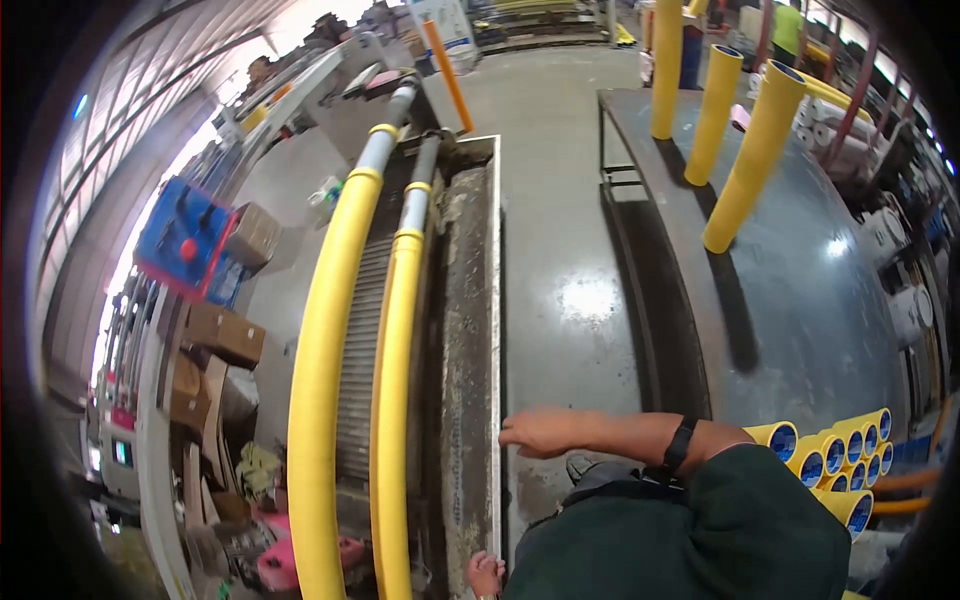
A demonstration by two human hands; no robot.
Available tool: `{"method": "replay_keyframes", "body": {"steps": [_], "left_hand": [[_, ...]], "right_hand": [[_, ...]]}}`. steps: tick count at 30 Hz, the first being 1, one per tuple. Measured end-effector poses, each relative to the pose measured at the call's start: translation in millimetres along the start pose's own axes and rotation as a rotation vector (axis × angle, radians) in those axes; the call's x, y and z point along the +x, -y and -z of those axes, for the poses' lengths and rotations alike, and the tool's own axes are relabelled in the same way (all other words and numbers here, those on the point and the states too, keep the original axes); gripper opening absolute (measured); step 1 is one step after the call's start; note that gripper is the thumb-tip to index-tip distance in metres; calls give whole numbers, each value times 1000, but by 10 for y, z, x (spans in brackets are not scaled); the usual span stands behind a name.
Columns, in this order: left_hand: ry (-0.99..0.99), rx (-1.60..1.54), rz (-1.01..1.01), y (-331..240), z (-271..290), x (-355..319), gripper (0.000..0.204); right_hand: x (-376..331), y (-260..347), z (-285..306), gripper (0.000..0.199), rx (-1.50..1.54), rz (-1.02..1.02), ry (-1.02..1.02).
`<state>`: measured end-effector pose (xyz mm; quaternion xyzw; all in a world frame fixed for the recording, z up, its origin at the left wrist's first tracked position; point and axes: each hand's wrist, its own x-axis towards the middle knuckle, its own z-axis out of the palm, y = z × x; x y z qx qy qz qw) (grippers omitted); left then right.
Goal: Filling out and checking production transfer orders on a factory floor.
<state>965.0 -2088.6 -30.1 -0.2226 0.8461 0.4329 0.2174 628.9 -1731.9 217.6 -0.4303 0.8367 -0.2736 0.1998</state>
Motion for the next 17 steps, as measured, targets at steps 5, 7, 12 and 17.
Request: {"method": "replay_keyframes", "body": {"steps": [5, 7, 12, 17], "left_hand": [[34, -605, 86, -1649, 166, 1152, 32], [142, -508, 50, -2043, 119, 1674, 34], [371, -427, -128, -3105, -239, 2922, 34], [613, -183, -396, -4499, -863, 3655, 39]], "right_hand": [[-450, -619, 980, 29, -27, -202, -262], [-710, -827, 1340, 29, -123, -261, -486], [-1470, -846, 2352, 45, -390, -473, -891], [-2438, -616, 3078, 61, -667, -738, -1207]]}}
